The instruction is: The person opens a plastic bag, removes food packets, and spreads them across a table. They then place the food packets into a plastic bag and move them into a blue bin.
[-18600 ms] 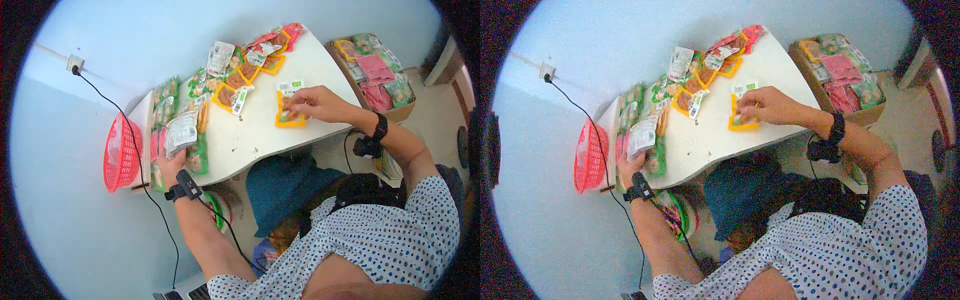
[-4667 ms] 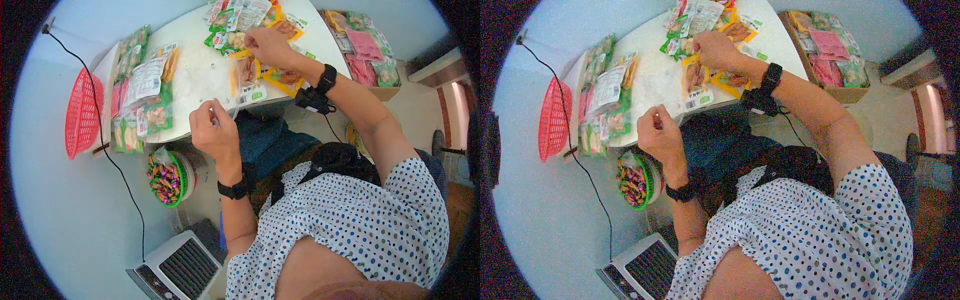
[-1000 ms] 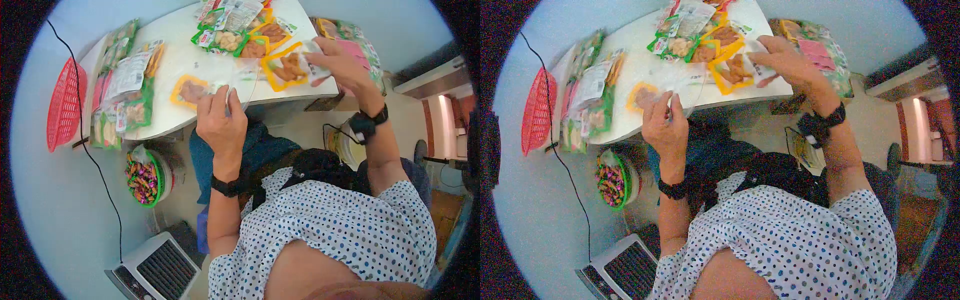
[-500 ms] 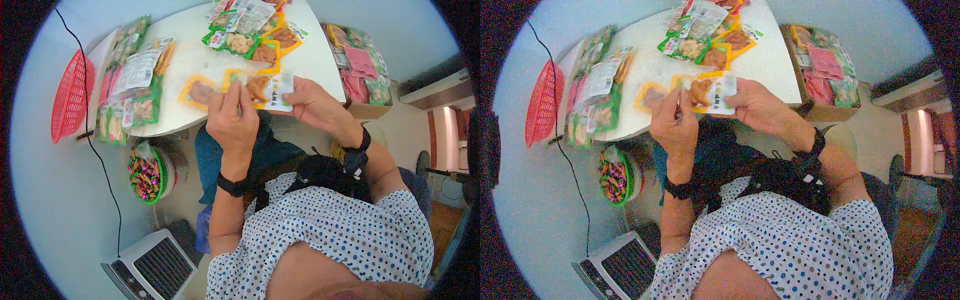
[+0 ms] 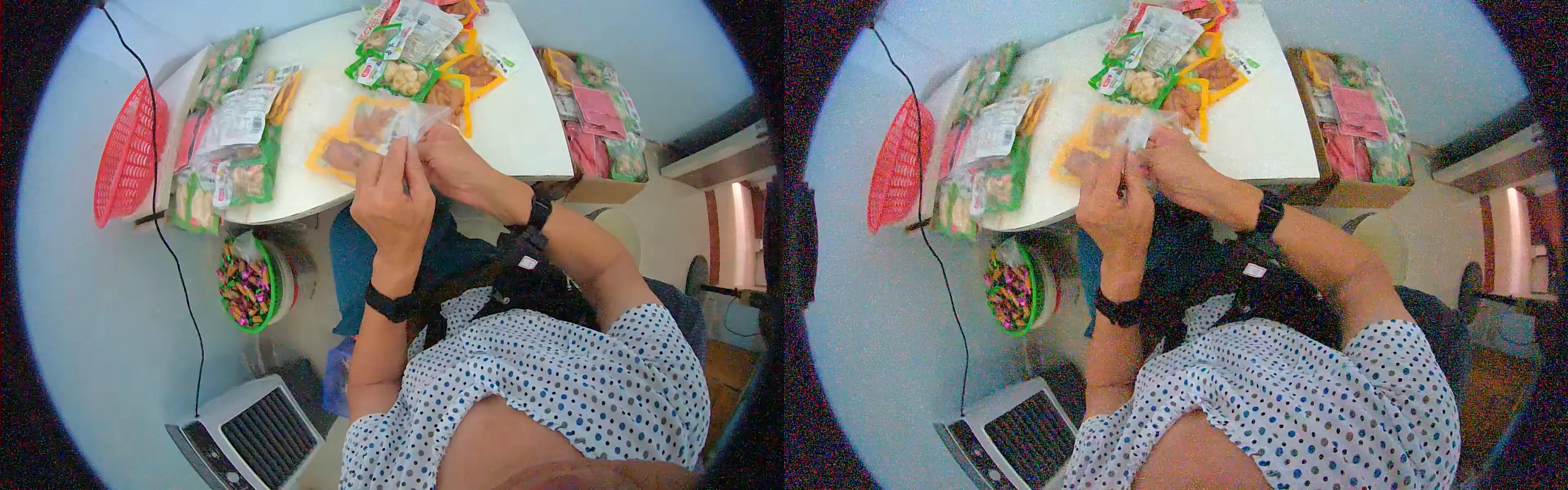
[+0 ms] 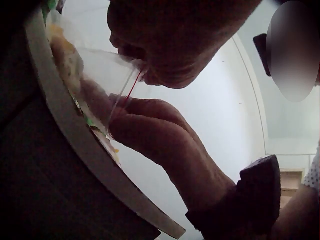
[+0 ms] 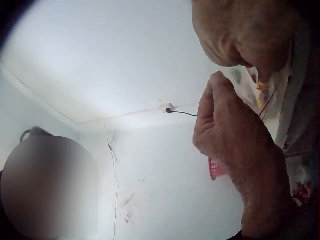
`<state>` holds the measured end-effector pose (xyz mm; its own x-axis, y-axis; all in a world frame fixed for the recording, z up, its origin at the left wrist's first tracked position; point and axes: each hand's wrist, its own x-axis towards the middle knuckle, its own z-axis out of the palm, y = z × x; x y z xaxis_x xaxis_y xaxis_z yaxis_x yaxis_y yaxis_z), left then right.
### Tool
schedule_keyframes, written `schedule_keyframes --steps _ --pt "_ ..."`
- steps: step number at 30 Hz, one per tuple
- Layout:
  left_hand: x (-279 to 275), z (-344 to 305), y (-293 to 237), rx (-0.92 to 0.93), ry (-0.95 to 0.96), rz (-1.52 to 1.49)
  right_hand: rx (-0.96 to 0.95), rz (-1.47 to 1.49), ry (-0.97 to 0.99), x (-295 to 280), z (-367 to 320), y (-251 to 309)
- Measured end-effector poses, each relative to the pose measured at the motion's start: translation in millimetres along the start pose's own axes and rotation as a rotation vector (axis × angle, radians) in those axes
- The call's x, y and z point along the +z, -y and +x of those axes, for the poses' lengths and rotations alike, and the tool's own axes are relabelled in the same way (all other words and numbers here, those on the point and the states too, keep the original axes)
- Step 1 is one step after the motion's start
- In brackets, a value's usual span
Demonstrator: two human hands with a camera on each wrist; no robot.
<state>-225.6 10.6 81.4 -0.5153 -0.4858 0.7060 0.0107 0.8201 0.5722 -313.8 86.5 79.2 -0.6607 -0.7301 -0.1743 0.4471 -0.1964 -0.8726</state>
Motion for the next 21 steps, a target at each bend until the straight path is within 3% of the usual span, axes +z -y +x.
schedule_keyframes --steps 2,5,9,14,17,19,21 --pt "1 1 -1 0.002 -0.003 -0.011 -0.036 -0.06 -0.014 6 -1 2" --pt "3 -2 -2 0.015 -0.006 -0.009 -0.3 -0.41 -0.077 -10 14 -18" --pt "3 -8 -2 0.016 -0.004 -0.022 -0.201 -0.551 -0.171 -23 9 -19" --pt "-4 -12 -6 -0.041 0.055 0.009 0.022 -0.633 -0.195 -20 -38 45" --pt "-6 -15 -6 -0.033 0.097 0.046 -0.349 -1.131 -0.402 -61 -23 60" --pt "-6 -18 -5 -0.028 0.121 0.081 -0.401 -1.442 -0.462 -62 -20 70" --pt "-7 -20 -6 -0.021 0.121 0.124 -0.21 -1.66 -0.453 -56 -19 81"
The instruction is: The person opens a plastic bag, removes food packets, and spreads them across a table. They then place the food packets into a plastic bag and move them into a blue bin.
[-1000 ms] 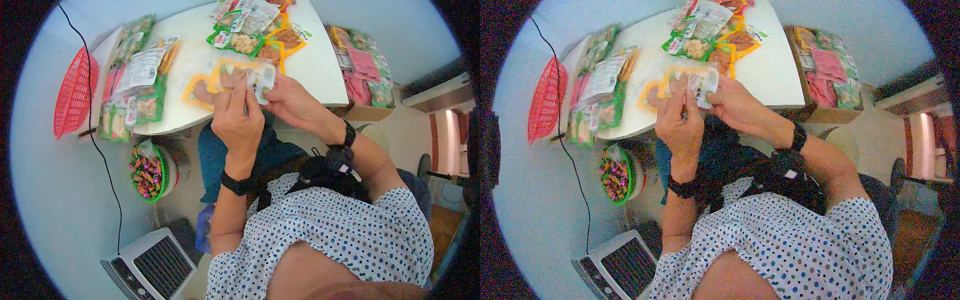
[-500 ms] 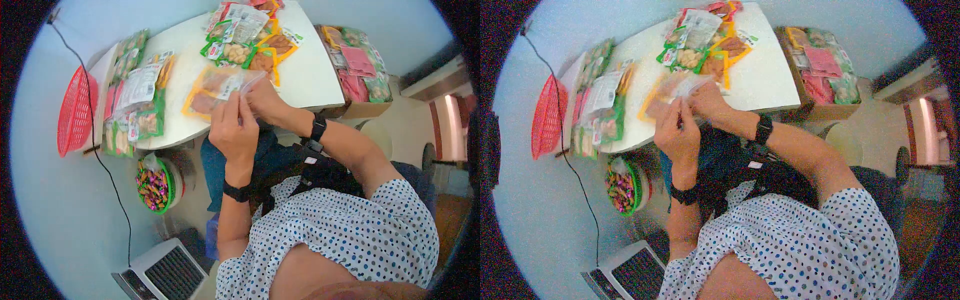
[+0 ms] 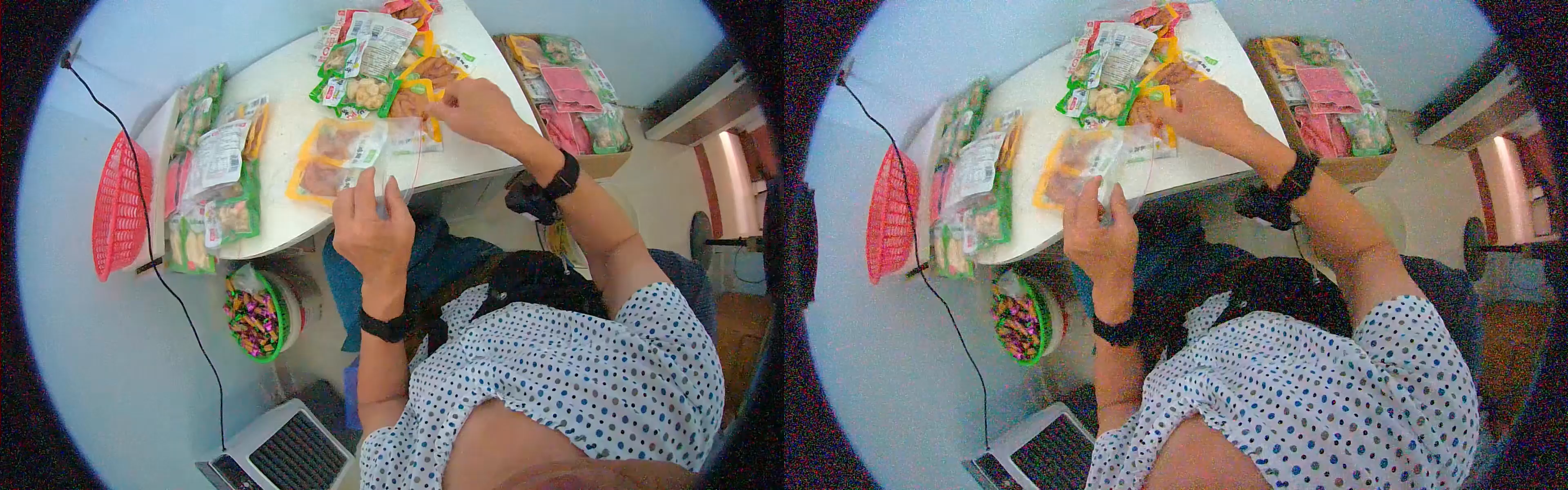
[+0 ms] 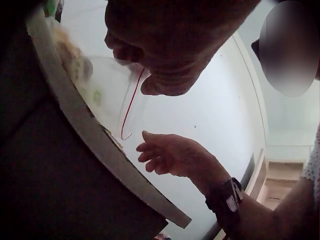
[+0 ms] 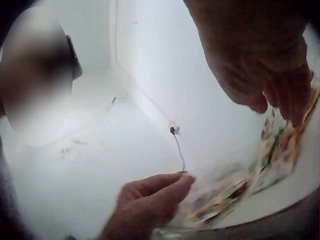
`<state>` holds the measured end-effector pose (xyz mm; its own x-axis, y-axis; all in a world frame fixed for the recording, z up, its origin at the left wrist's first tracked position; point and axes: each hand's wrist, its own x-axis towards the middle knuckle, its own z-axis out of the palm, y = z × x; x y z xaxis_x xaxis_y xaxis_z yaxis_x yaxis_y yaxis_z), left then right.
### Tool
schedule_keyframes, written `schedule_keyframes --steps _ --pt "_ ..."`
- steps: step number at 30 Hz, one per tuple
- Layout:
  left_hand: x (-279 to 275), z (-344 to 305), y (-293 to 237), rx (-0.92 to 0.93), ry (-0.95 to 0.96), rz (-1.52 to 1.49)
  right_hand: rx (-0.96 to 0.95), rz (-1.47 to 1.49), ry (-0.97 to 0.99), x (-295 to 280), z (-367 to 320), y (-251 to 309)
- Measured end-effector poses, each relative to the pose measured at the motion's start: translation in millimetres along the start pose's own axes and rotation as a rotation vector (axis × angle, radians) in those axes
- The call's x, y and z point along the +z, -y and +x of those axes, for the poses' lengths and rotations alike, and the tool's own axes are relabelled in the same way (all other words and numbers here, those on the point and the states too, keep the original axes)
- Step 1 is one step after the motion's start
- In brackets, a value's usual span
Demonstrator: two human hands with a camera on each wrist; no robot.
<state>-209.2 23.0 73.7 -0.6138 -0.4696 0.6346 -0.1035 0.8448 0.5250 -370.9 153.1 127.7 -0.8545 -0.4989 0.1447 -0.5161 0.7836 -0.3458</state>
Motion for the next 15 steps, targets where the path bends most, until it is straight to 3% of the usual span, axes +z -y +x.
schedule_keyframes --steps 3,7,13,15 --pt "-3 -7 -2 -0.001 0.001 0.018 0.076 -0.063 0.118 25 5 -2" --pt "-2 -15 0 -0.008 0.0 0.021 0.078 0.039 0.029 35 4 -4" --pt "6 -14 7 0.043 -0.045 0.014 -0.032 0.484 -0.081 57 8 -36" --pt "5 -11 5 0.004 -0.033 0.005 0.044 0.594 -0.031 58 11 -37"
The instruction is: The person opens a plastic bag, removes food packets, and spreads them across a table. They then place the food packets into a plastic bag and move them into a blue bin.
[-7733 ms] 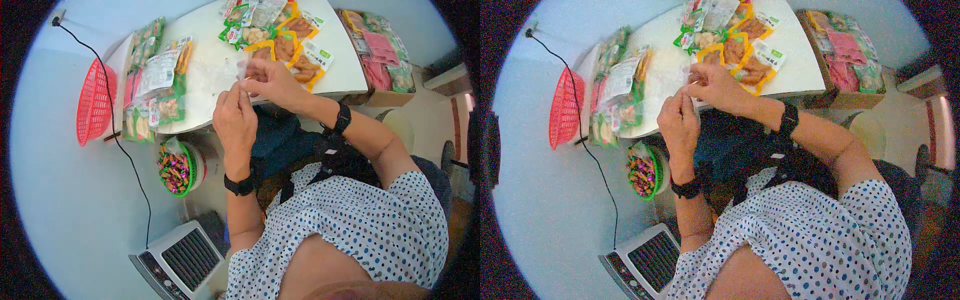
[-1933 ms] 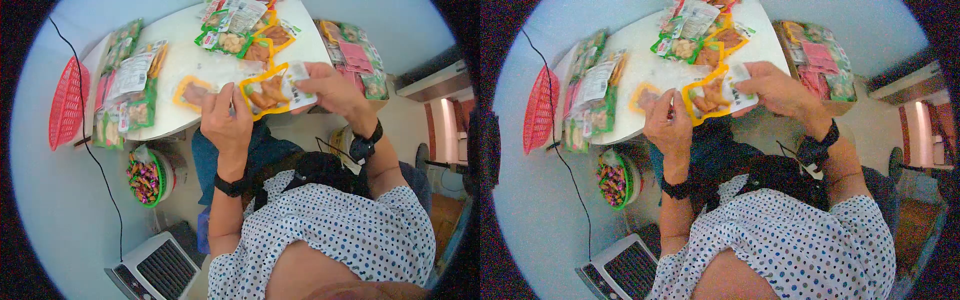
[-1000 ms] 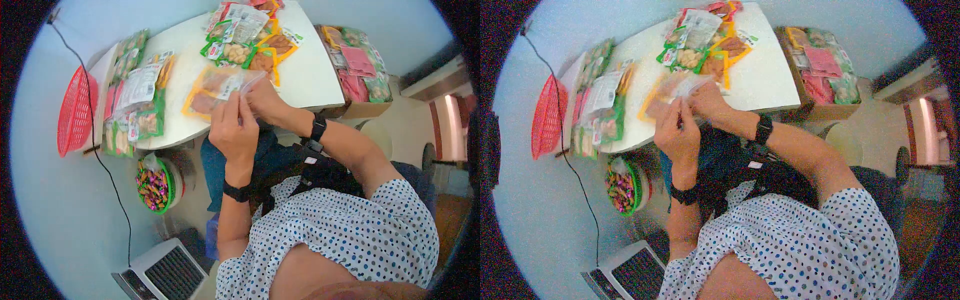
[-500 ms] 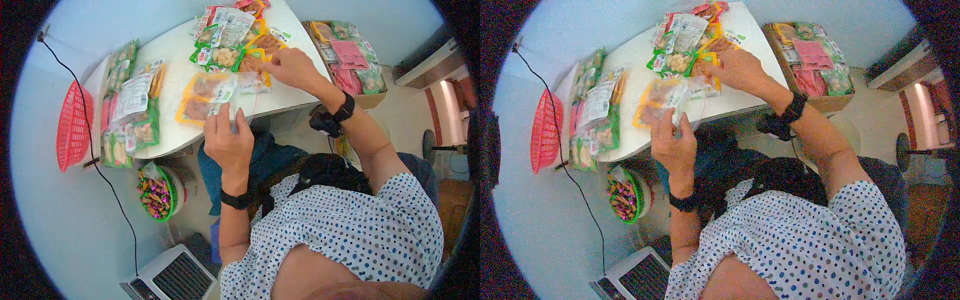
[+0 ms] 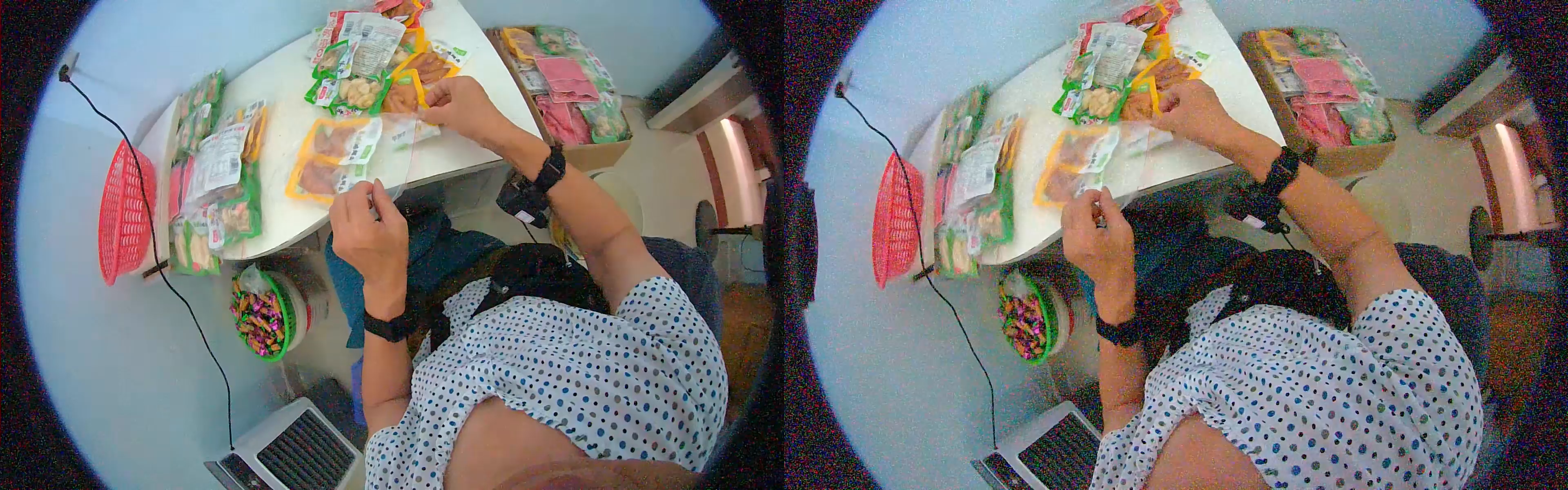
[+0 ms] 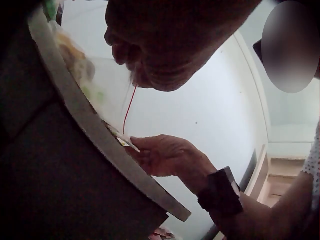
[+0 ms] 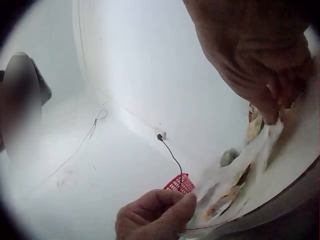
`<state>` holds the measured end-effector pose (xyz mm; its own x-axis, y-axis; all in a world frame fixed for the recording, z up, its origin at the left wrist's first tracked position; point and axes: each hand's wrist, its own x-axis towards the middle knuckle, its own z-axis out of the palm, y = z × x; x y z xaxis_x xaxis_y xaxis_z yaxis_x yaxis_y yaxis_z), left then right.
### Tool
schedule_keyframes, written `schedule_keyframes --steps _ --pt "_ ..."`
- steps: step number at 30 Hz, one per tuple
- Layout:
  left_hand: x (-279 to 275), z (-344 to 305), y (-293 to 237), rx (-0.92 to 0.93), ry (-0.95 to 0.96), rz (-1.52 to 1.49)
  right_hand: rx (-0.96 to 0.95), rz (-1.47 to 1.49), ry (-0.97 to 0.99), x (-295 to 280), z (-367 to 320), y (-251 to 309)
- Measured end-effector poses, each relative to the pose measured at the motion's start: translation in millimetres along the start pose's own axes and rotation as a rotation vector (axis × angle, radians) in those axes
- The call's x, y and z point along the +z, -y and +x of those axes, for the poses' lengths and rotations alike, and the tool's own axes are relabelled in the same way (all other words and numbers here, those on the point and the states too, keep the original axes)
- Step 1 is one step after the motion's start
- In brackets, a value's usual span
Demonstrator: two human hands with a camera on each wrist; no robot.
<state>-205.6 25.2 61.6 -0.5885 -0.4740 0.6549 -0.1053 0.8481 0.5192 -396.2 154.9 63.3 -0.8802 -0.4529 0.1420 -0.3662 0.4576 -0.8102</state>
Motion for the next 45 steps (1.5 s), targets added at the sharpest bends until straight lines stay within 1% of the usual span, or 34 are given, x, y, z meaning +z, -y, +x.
schedule_keyframes --steps 1,2,4,7,10,11,14,18,21,22,24,25,28,29,32,33,34,36,37,40,41,43,45 --pt "-1 1 -1 -0.019 0.005 -0.002 0.043 0.055 0.015 0 0 3" --pt "-1 2 -1 -0.019 0.0 -0.003 0.139 0.171 0.053 -4 -1 5" --pt "-2 2 -2 -0.019 -0.009 -0.002 0.332 0.405 0.131 -20 -11 30" --pt "-2 4 0 -0.035 -0.053 -0.029 0.251 0.363 -0.015 -32 -10 8" --pt "-4 6 -2 -0.041 -0.07 -0.066 0.288 0.39 -0.208 -51 -15 9" --pt "-3 6 -2 -0.047 -0.06 -0.071 0.296 0.452 -0.242 -55 -22 13" --pt "0 9 -3 -0.049 -0.042 -0.089 0.351 0.326 -0.162 -61 -26 -4" --pt "5 10 -4 -0.02 -0.07 -0.083 0.265 0.229 0.094 -71 -33 -11" --pt "2 10 -5 -0.037 -0.055 -0.076 0.266 0.172 0.007 -82 -44 20" --pt "2 10 -4 -0.051 -0.043 -0.079 0.264 0.203 0.003 -85 -45 18" --pt "2 12 -2 -0.033 -0.082 -0.093 0.264 0.261 -0.008 -90 -48 18" --pt "3 12 -2 -0.023 -0.098 -0.101 0.29 0.445 0.053 -89 -52 25" --pt "3 14 -1 -0.015 -0.132 -0.123 0.278 0.599 0.173 -83 -60 39" --pt "3 14 -1 -0.025 -0.121 -0.125 0.345 0.647 0.184 -78 -65 47" --pt "0 16 -5 -0.058 -0.093 -0.131 0.403 0.807 0.286 -52 -70 56" --pt "-2 17 -8 -0.075 -0.083 -0.131 0.397 0.896 0.339 -44 -69 54" --pt "-3 17 -9 -0.091 -0.076 -0.132 0.412 0.952 0.351 -38 -69 55" --pt "1 17 -6 -0.044 -0.125 -0.148 0.445 1.062 0.375 -26 -70 63" --pt "2 17 -5 -0.022 -0.147 -0.157 0.446 1.083 0.465 -25 -69 67" --pt "0 16 -5 -0.037 -0.129 -0.135 0.405 1.169 0.486 -10 -65 73" --pt "1 16 -4 -0.013 -0.158 -0.135 0.398 1.118 0.512 -4 -61 65" --pt "5 18 -1 0.038 -0.216 -0.133 0.362 1.107 0.546 7 -55 67" --pt "0 18 -4 0.017 -0.186 -0.121 0.332 1.108 0.592 22 -47 67"
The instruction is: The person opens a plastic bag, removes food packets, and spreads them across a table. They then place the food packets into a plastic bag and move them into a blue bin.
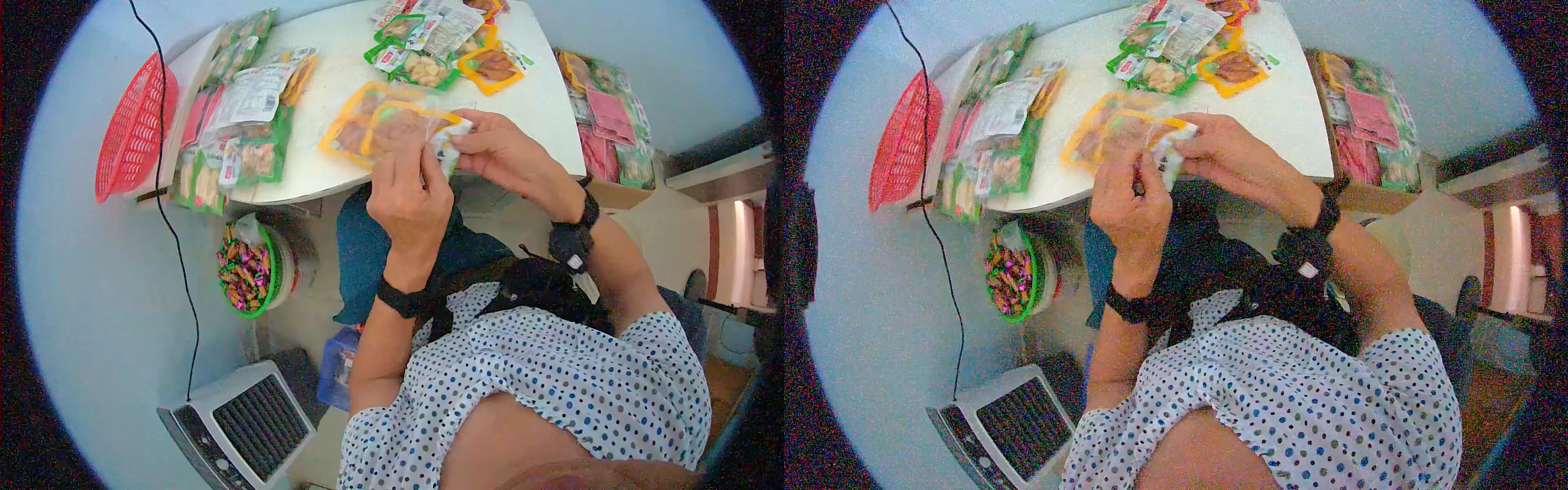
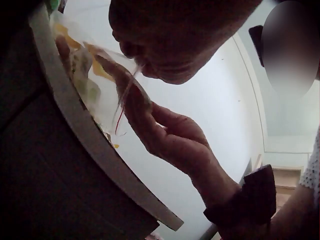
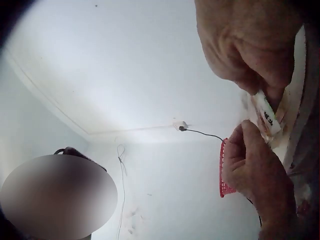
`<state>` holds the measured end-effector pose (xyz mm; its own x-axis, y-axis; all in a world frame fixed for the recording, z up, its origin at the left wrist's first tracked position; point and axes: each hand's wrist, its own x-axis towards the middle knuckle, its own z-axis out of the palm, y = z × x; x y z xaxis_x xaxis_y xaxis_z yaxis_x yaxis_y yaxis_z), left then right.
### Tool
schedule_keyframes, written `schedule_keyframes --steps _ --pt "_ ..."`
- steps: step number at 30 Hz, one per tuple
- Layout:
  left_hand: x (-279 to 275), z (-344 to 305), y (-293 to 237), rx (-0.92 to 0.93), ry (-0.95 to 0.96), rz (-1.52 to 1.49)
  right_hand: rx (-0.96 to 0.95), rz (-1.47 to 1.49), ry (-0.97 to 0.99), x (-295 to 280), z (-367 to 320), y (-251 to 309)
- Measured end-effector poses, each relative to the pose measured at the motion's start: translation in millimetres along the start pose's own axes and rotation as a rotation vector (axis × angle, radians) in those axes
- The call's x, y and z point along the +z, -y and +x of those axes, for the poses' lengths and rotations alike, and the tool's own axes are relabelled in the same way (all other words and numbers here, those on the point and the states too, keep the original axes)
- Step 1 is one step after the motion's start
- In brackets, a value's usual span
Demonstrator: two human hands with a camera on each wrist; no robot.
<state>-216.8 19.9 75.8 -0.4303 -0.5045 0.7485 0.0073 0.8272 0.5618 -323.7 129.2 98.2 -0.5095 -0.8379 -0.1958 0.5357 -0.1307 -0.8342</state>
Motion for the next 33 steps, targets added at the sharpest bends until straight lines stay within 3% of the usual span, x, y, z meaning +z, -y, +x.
schedule_keyframes --steps 5,8,11,14,16,19,21,23,27,30,33 --pt "-2 0 0 0.006 -0.02 0.002 0.035 -0.035 0.142 18 32 -10" --pt "-2 1 0 -0.001 -0.012 0.018 -0.058 0.079 0.22 29 46 -21" --pt "-7 1 -3 -0.03 0.048 0.019 -0.075 -0.016 0.122 35 53 -25" --pt "-6 -2 -1 -0.031 0.056 0.011 -0.245 -0.389 -0.032 22 66 -41" --pt "-5 -2 1 -0.023 0.045 0.005 -0.216 -0.631 -0.074 39 53 -26" --pt "-4 -2 -2 -0.029 0.055 0.019 -0.312 -1.024 -0.011 20 55 -29" --pt "-2 -2 -5 0.022 0.015 -0.011 -0.256 -0.993 -0.066 -2 45 -27" --pt "-2 -2 -6 0.034 0.01 -0.021 -0.05 -0.628 -0.204 21 13 -6" --pt "-5 -6 -5 -0.005 0.071 0.016 -0.097 -0.793 -0.335 -6 -8 42" --pt "-3 -7 -3 0.006 0.058 -0.007 -0.453 -1.376 -0.609 -78 15 54" --pt "-3 -7 -2 0.012 0.069 0.013 -0.525 -1.738 -0.665 -119 30 62"
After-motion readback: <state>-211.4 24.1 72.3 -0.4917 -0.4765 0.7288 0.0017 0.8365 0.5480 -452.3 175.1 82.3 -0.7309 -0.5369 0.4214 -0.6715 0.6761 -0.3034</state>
